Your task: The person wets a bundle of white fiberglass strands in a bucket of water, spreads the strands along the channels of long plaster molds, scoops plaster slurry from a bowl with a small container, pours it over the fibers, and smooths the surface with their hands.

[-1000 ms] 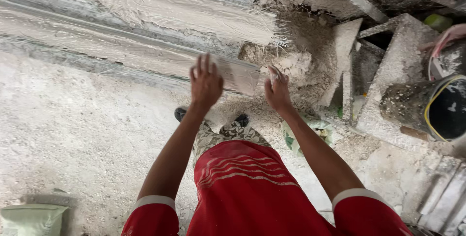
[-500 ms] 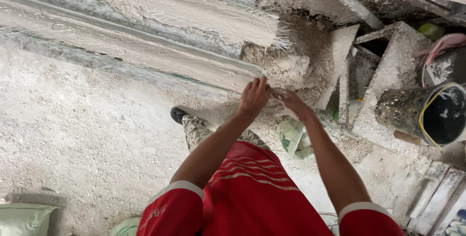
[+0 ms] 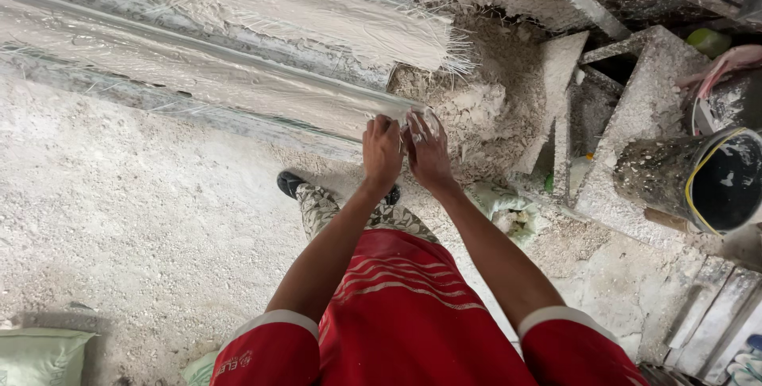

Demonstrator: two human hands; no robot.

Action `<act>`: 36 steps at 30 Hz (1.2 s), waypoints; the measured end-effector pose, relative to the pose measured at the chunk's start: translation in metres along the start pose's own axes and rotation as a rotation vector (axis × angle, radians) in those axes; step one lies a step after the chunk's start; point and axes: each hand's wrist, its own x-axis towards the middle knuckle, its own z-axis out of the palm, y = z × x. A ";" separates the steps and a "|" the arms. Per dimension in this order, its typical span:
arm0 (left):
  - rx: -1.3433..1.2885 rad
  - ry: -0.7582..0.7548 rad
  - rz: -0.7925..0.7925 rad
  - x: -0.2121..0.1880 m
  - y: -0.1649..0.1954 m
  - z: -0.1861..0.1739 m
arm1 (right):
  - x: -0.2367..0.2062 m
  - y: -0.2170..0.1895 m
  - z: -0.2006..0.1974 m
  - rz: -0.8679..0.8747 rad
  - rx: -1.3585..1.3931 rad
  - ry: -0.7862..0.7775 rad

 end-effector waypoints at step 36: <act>0.073 -0.524 -0.250 -0.033 0.055 -0.083 | 0.020 0.027 -0.027 0.513 0.338 -0.272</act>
